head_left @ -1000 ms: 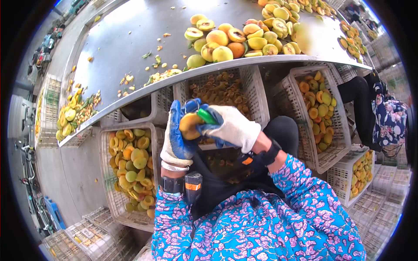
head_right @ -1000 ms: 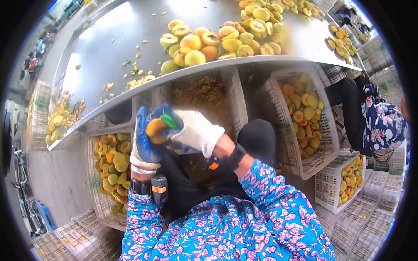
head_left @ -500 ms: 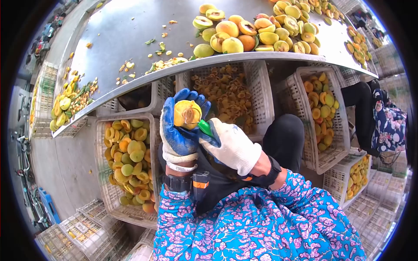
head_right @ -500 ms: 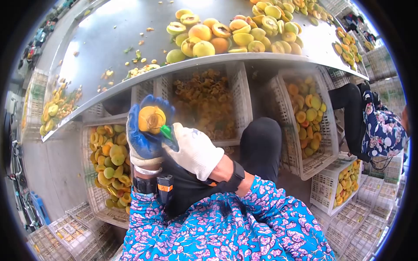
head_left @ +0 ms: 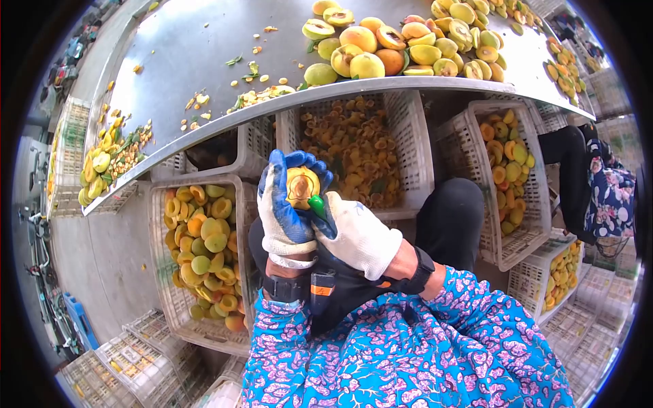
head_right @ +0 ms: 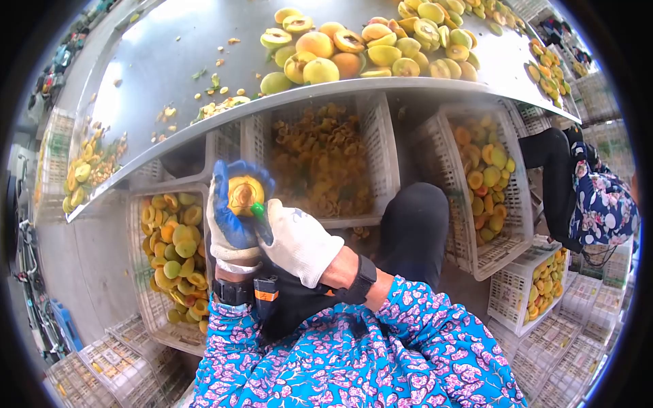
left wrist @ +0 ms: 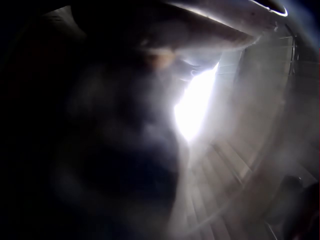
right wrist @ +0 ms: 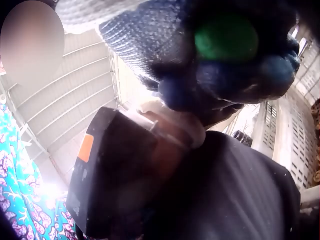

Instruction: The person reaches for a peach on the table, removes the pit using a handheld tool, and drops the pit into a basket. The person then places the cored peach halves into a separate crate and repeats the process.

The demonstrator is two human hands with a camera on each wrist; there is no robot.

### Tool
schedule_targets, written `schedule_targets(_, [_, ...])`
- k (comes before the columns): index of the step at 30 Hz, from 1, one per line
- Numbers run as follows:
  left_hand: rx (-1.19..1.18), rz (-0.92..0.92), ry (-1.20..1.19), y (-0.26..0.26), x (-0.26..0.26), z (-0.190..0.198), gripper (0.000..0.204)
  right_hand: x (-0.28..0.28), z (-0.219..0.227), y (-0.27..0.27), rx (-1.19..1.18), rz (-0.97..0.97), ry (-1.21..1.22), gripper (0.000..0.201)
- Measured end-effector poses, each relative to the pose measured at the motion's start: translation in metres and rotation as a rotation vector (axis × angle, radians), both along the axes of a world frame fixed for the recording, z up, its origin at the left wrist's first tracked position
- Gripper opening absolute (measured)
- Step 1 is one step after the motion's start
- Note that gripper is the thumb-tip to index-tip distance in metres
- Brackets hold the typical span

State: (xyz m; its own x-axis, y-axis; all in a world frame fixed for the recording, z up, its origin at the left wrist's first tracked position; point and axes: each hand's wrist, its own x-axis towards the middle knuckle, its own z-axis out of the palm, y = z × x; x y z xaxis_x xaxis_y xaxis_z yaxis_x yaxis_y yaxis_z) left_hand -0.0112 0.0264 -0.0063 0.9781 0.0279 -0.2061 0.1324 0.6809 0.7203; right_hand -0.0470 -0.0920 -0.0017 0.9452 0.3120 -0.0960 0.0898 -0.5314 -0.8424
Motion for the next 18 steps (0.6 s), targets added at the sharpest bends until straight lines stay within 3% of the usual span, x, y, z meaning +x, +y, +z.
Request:
schedule_targets(9, [0.091,-0.063,0.093,-0.004,0.006,0.006,0.034,0.003,-0.001,-0.010,0.298,0.059,0.095,0.021])
schedule_targets(12, [0.143,-0.135,0.075,-0.006,0.004,0.010,0.033,0.001,-0.012,-0.016,0.263,0.097,0.090,0.017])
schedule_targets(15, [0.178,-0.208,0.037,-0.010,0.002,0.015,0.032,0.008,-0.007,-0.038,0.683,0.225,0.711,0.015])
schedule_targets(18, [0.151,-0.214,0.068,-0.013,0.001,0.017,0.034,0.003,0.013,-0.039,0.716,0.181,0.777,0.014])
